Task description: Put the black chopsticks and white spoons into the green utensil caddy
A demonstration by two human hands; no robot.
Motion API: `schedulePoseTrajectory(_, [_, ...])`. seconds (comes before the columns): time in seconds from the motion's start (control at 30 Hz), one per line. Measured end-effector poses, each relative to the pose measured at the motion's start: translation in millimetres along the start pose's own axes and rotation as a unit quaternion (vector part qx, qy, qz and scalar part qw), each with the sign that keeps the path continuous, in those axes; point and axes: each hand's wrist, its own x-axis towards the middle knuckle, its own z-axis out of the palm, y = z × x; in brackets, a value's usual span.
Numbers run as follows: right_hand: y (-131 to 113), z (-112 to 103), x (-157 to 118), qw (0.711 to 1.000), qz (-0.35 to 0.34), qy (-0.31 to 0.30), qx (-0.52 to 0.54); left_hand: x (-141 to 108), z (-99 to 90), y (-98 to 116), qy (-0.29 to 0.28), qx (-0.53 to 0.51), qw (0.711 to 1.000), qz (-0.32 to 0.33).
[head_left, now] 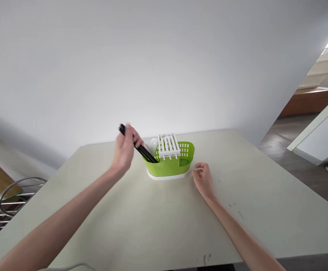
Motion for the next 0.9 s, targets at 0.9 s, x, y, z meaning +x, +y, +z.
schedulePoseTrajectory(0.9, [5,-5,-1,0.998,-0.008,-0.025,-0.052,-72,-172.9,-9,0.170,-0.008,0.979,-0.115])
